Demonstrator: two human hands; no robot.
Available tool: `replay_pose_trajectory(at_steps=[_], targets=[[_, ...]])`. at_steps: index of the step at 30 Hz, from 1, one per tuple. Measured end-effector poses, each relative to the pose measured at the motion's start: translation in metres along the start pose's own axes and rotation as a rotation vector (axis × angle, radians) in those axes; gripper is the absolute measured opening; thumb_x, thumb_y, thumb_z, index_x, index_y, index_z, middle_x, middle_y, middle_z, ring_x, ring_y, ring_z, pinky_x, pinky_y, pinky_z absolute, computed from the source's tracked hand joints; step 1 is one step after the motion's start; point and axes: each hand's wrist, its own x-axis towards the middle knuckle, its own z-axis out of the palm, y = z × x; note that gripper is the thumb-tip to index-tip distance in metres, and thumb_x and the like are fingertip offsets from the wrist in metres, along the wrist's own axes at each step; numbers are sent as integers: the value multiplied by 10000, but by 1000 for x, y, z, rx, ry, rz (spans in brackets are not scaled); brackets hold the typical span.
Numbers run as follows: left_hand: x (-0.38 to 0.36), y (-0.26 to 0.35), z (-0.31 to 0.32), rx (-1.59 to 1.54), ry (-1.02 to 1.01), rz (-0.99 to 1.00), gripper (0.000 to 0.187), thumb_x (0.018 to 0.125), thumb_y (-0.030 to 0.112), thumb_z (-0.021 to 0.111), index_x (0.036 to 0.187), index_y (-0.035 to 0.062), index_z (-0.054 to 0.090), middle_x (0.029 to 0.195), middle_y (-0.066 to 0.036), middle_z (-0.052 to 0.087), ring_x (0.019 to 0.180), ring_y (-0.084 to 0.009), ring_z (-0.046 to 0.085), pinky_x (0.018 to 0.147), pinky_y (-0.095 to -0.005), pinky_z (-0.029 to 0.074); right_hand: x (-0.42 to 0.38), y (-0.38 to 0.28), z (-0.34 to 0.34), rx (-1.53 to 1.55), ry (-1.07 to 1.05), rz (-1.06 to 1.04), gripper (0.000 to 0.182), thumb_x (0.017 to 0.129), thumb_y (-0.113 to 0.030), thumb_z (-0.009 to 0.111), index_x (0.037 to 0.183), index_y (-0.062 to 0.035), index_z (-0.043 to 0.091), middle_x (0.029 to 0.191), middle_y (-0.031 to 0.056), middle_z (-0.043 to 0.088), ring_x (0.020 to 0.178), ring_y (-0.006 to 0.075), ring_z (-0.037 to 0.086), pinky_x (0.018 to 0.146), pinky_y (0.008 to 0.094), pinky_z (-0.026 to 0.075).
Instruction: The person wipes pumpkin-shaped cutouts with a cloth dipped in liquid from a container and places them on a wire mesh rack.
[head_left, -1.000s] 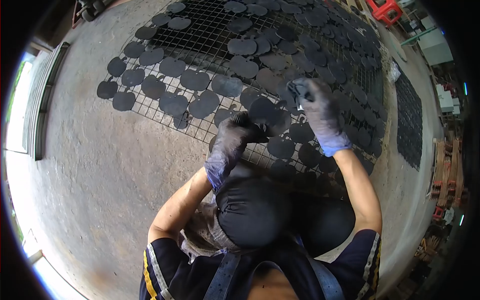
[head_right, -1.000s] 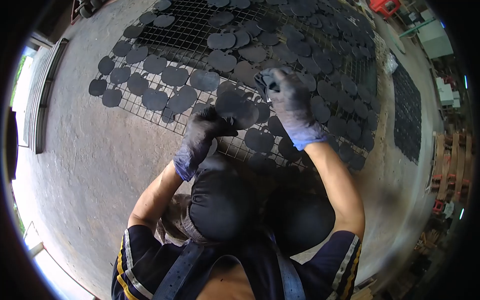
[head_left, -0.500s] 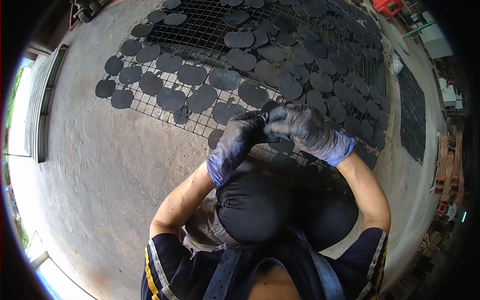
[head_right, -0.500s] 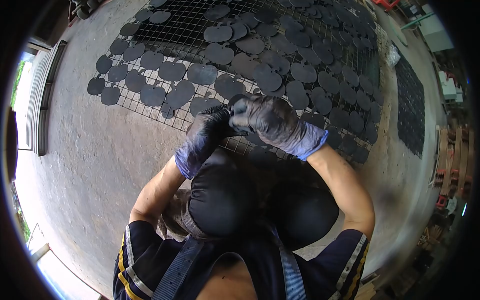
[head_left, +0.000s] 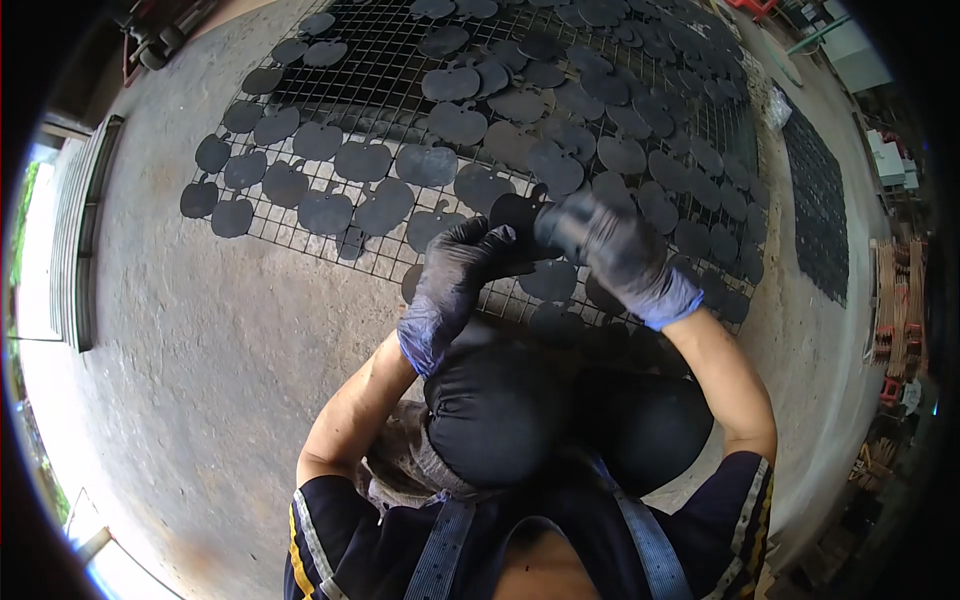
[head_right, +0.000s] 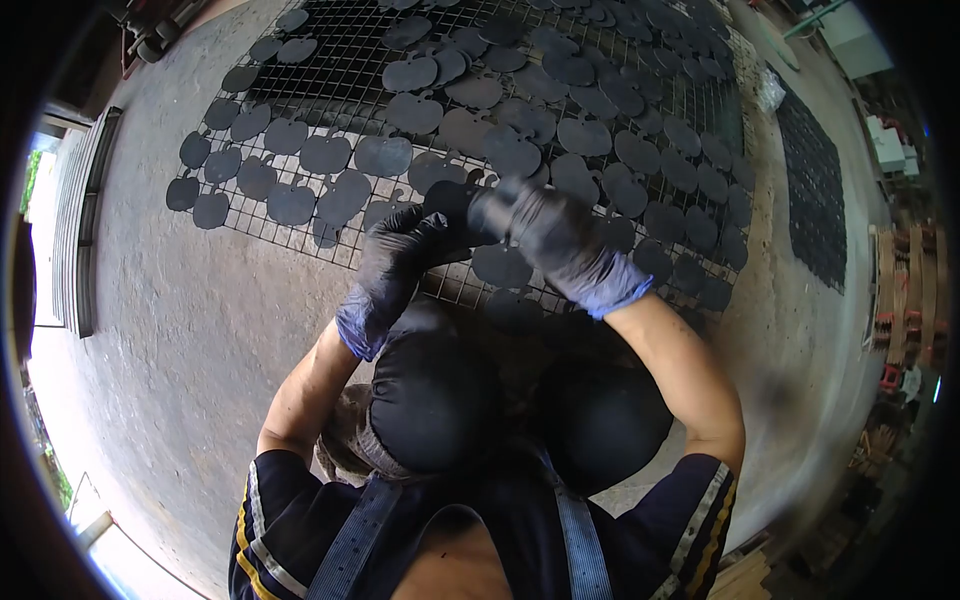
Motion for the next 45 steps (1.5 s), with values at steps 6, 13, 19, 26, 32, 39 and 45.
replay_pose_trajectory(at_steps=[6, 13, 19, 26, 32, 39, 45], targets=[[2, 6, 1, 16, 60, -33, 210, 818, 99, 486, 957, -58, 496, 878, -111, 559, 786, -190, 568, 706, -297, 495, 10, 7, -20, 230, 70, 180, 318, 654, 59, 517, 917, -115, 552, 862, 43, 557, 728, 185, 571, 612, 278, 486], [-1, 1, 8, 237, 21, -75, 261, 820, 114, 490, 1003, -71, 485, 885, -131, 574, 762, -207, 585, 673, -293, 492, -2, 22, 0, 89, 65, 243, 218, 725, -29, 516, 928, -102, 547, 860, 68, 550, 658, 189, 568, 550, 262, 472], [72, 15, 15, 78, 25, 28, 267, 812, 131, 500, 999, -58, 484, 860, -116, 574, 724, -200, 584, 659, -289, 501, -37, 63, 2, 732, 299, 809, 263, 749, 40, 475, 999, -29, 519, 947, 42, 552, 836, 108, 521, 731, 223, 433], [128, 65, -2, 653, 316, 551, 439, 782, 171, 549, 1156, 4, 389, 1097, -132, 504, 992, -195, 491, 828, -232, 386, -65, 80, 16, 960, 284, 773, 308, 742, 48, 488, 1046, 1, 484, 1011, 95, 544, 859, 138, 539, 685, 220, 440], [39, 115, -183, 1154, 1270, 955, 233, 732, 84, 562, 961, 63, 533, 852, -94, 582, 752, -203, 551, 665, -295, 431, -66, 68, 25, 1034, 257, 721, 275, 753, 61, 480, 1018, -11, 501, 955, 57, 556, 838, 117, 527, 684, 212, 432], [-39, 125, -268, 333, 1268, 332, 354, 711, 199, 624, 972, -10, 507, 787, -103, 584, 612, -173, 578, 495, -268, 430, -50, 58, 31, 815, 49, 682, 324, 731, 86, 485, 1037, -20, 506, 1001, 58, 548, 875, 129, 531, 723, 222, 429], [-58, 117, -240, 138, 1037, 505, 248, 741, 126, 567, 951, 2, 520, 728, -80, 585, 625, -166, 577, 550, -261, 460, -45, 45, 20, 820, 50, 724, 315, 727, 81, 470, 1014, -38, 519, 912, 18, 560, 746, 85, 518, 629, 196, 414]])
